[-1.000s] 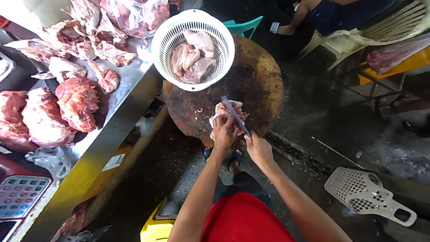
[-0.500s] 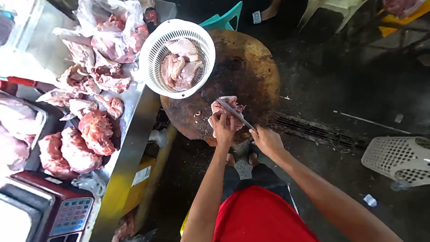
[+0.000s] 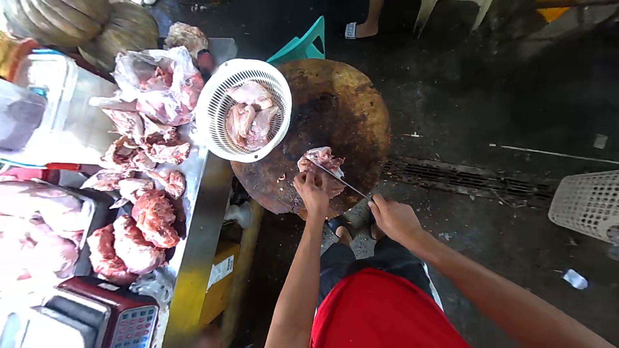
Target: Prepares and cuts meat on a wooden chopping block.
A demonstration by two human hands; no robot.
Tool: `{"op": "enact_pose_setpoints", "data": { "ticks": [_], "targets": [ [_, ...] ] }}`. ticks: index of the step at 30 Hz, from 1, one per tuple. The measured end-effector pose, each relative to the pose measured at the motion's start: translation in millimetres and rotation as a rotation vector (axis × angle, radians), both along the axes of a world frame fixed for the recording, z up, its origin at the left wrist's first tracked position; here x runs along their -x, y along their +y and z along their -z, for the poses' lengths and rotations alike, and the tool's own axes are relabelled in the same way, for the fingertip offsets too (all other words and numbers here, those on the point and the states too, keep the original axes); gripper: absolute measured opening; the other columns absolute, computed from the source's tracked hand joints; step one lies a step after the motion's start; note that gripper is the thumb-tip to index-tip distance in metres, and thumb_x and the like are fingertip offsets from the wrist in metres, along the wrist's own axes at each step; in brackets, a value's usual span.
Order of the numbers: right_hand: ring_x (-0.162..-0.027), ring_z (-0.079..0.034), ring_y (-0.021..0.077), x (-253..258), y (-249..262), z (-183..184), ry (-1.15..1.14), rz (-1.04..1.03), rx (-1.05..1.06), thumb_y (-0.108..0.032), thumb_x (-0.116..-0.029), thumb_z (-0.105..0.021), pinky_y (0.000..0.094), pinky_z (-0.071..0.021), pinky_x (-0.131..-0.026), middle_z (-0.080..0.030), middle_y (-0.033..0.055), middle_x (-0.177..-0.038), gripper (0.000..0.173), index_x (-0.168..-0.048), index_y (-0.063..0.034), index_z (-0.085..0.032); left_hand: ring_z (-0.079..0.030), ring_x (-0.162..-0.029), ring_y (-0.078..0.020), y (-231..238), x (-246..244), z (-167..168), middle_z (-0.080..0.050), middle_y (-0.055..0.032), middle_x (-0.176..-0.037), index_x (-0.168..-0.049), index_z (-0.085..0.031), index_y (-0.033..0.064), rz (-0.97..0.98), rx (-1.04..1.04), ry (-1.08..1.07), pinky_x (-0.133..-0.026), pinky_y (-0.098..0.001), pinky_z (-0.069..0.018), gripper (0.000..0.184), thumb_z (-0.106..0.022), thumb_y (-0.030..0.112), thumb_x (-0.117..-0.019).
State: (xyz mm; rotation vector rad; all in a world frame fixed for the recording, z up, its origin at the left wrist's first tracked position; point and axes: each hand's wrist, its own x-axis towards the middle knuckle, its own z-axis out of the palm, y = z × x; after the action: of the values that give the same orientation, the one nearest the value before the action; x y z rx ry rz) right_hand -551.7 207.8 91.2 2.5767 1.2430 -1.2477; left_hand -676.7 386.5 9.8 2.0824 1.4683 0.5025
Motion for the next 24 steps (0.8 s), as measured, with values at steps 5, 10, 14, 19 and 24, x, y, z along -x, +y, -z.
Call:
{"op": "enact_pose_setpoints", "data": {
  "ticks": [5,10,14,19,24],
  "targets": [
    [-0.100,-0.071,0.0424,2.6,2.8,9.2,-0.002,-0.043,-0.005,-0.035,-0.1132,-0.027,0.0572,-0.0559,-0.082,-0.070,0.0219,-0.108,0.043,-0.138,-0.0082,-0.051,-0.059,-0.113,-0.0391,19.4,-4.7,-10.7,-0.063,-0.0212,-0.117,-0.101,-0.074,0.0036,0.044,-0.047,0.145,-0.098,-0.0535,-0.0488,0.021,-0.069,0.023,-0.0942],
    [-0.098,-0.072,0.0409,2.6,-5.4,0.1,-0.077,-0.058,0.056,-0.035,-0.1134,-0.028,0.0557,-0.0569,-0.079,-0.070,0.0205,-0.106,0.042,-0.133,-0.0075,-0.052,-0.057,-0.120,-0.0404,44.9,4.6,-3.5,-0.060,-0.0221,-0.123,-0.110,-0.068,0.0011,0.146,0.015,0.041,-0.103,-0.0553,-0.0472,0.030,-0.077,0.022,-0.0906],
    [-0.092,-0.072,0.0414,15.1,-6.5,-10.1,-0.147,-0.030,0.036,-0.032,-0.1130,-0.031,0.0555,-0.0576,-0.074,-0.070,0.0206,-0.102,0.040,-0.134,-0.0072,-0.053,-0.058,-0.120,-0.0388,38.1,5.8,1.0,-0.060,-0.0216,-0.128,-0.116,-0.067,0.0007,0.091,0.061,-0.039,-0.101,-0.0539,-0.0498,0.033,-0.075,0.020,-0.0904],
    [-0.096,-0.072,0.0408,28.4,13.2,-16.7,-0.144,0.007,0.104,-0.031,-0.1134,-0.030,0.0549,-0.0571,-0.079,-0.070,0.0208,-0.103,0.040,-0.137,-0.0049,-0.049,-0.057,-0.125,-0.0389,36.0,5.5,2.1,-0.059,-0.0212,-0.135,-0.117,-0.066,-0.0003,0.106,0.104,-0.068,-0.104,-0.0534,-0.0480,0.032,-0.073,0.017,-0.0910],
    [-0.096,-0.072,0.0400,31.7,30.1,-24.1,-0.172,-0.025,0.149,-0.031,-0.1134,-0.030,0.0537,-0.0574,-0.079,-0.070,0.0199,-0.103,0.039,-0.137,-0.0049,-0.047,-0.059,-0.123,-0.0388,40.6,5.5,-0.6,-0.061,-0.0202,-0.133,-0.117,-0.066,0.0007,0.121,0.126,-0.048,-0.102,-0.0526,-0.0492,0.033,-0.074,0.018,-0.0904]
  ]
}}
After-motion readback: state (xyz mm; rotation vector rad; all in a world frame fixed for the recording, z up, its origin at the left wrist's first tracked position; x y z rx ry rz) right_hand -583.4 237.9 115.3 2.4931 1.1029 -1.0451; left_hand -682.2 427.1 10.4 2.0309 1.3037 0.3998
